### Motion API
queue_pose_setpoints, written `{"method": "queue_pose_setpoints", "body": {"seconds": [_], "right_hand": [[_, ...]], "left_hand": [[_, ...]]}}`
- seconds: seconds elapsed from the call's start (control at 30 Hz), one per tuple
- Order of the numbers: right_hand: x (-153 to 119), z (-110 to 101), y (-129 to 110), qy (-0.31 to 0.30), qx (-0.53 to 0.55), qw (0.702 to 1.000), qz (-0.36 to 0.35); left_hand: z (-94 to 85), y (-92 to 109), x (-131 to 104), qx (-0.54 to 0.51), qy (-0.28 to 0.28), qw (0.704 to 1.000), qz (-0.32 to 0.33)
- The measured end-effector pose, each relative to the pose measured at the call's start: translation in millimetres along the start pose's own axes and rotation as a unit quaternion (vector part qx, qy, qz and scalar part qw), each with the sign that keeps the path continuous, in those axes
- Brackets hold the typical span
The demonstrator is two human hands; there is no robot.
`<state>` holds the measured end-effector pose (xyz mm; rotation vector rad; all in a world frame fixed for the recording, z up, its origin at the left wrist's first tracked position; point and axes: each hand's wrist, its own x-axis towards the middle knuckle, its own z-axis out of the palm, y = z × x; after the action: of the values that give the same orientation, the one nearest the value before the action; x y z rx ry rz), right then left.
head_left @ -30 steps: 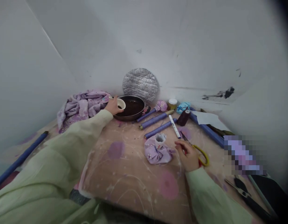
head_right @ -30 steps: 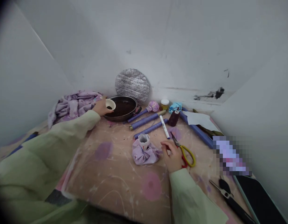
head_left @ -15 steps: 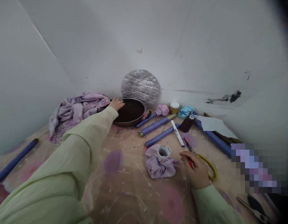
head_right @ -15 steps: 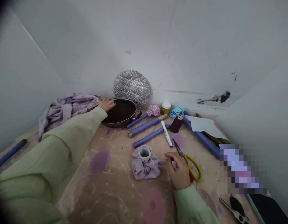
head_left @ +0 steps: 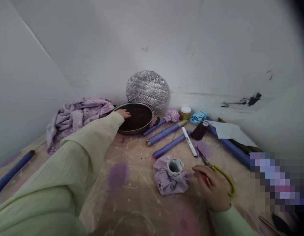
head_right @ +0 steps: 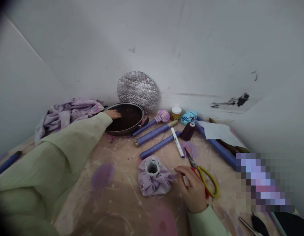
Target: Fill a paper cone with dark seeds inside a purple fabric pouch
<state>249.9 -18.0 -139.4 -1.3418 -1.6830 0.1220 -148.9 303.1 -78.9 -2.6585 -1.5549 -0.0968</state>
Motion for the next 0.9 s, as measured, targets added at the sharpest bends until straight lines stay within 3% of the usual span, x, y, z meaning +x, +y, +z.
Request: {"method": "queue_pose_setpoints", "body": {"seconds": [0.17,0.33,0.67,0.9], "right_hand": [[-0.9,-0.7,-3.2,0.004,0.007,1.000,-0.006],[-2.2,0.2,-3.0,-0.005,0.004,1.000,-0.009],[-2.0,6.0,5.3,0.001,0.010,1.000,-0.016],[-1.5,6.6,7.1,0.001,-0.002,1.000,-0.029]], "left_hand": [[-8.6,1.3,-5.9,-0.034,-0.103,0.994,0.025],[-10.3,13.0,-12.4,-0.070,-0.134,0.988,0.023],[3.4,37.4,-17.2,-0.174,-0.078,0.981,-0.041],[0.4,43.2,-24.7,-0.260,-0.037,0.958,-0.114]]}}
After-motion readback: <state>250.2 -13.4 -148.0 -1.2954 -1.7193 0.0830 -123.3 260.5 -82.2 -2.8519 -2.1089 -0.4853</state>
